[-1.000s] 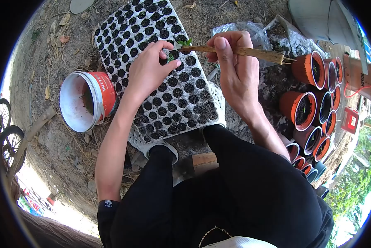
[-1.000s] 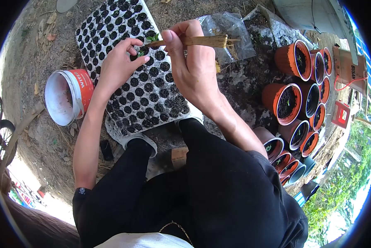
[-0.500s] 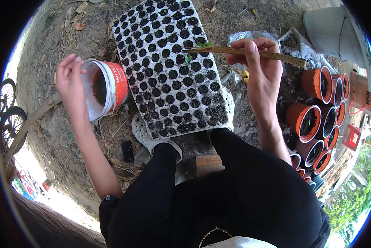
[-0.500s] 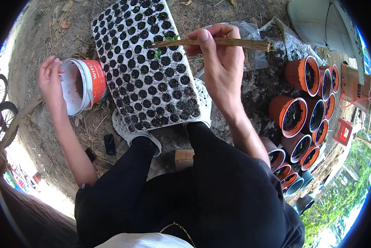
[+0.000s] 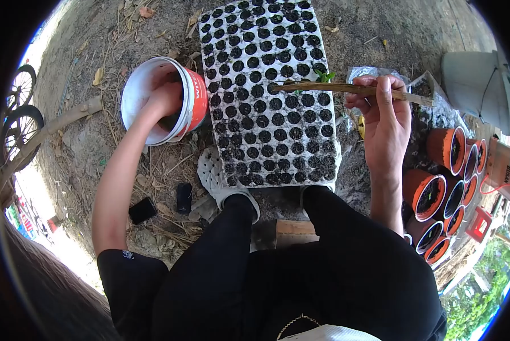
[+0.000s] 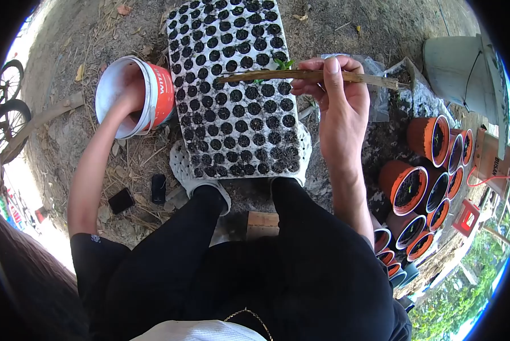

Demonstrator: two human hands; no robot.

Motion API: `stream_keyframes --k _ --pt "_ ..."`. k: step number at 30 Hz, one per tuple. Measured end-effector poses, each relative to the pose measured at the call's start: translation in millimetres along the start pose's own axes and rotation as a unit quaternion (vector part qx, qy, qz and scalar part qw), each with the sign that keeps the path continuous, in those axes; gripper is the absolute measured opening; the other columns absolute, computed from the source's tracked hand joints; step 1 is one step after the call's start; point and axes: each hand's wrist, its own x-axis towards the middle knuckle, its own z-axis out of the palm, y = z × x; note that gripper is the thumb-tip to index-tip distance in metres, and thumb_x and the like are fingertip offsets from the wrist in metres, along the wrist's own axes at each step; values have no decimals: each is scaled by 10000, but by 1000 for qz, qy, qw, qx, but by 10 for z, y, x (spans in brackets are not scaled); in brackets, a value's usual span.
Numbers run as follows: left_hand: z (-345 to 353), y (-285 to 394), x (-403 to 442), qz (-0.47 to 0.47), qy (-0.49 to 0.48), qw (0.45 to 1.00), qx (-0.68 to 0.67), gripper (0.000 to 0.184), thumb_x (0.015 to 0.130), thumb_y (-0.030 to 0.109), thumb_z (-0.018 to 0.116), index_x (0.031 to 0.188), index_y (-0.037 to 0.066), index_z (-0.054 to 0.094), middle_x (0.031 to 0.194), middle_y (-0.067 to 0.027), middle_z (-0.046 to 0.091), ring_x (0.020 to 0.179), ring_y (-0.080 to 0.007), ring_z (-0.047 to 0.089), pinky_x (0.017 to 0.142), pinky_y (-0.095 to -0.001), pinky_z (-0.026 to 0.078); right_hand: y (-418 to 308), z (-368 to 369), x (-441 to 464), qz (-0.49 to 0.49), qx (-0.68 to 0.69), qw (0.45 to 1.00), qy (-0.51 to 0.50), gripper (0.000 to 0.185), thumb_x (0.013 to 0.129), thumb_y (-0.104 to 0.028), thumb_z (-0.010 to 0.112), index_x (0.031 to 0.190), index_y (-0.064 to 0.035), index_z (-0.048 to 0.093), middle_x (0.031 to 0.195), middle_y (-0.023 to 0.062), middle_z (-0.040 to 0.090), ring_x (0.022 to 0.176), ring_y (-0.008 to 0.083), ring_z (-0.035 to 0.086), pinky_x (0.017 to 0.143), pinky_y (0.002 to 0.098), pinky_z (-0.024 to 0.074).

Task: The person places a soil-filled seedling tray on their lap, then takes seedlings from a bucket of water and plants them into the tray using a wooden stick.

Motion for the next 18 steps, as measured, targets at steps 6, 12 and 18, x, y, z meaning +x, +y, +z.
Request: stream_keyframes --k 6,12,18 --pt "-229 130 -76 43 94 992 -73 197 877 30 622 1022 -28 742 1051 -246 752 926 -393 743 842 -465 586 -1 80 -31 16 26 999 -24 215 1120 -223 499 1196 -22 499 1067 161 703 847 203 722 788 341 605" --pt "-1324 863 -716 -116 103 899 -409 175 915 -43 647 1071 -64 723 993 -180 778 777 -173 749 719 -301 589 77 246 -4 155 -40 985 -59 321 1150 -268 401 1216 -12 582 888 56 636 782 123 590 766 289 491" --pt "-1687 2612 -1184 172 266 787 -529 237 1004 106 678 1165 -66 702 1084 -177 765 1031 -242 756 920 -340 604 287 690 205 261 167 946 -96 390 1147 -333 372 1260 -9 558 963 118 672 928 241 670 888 408 567"
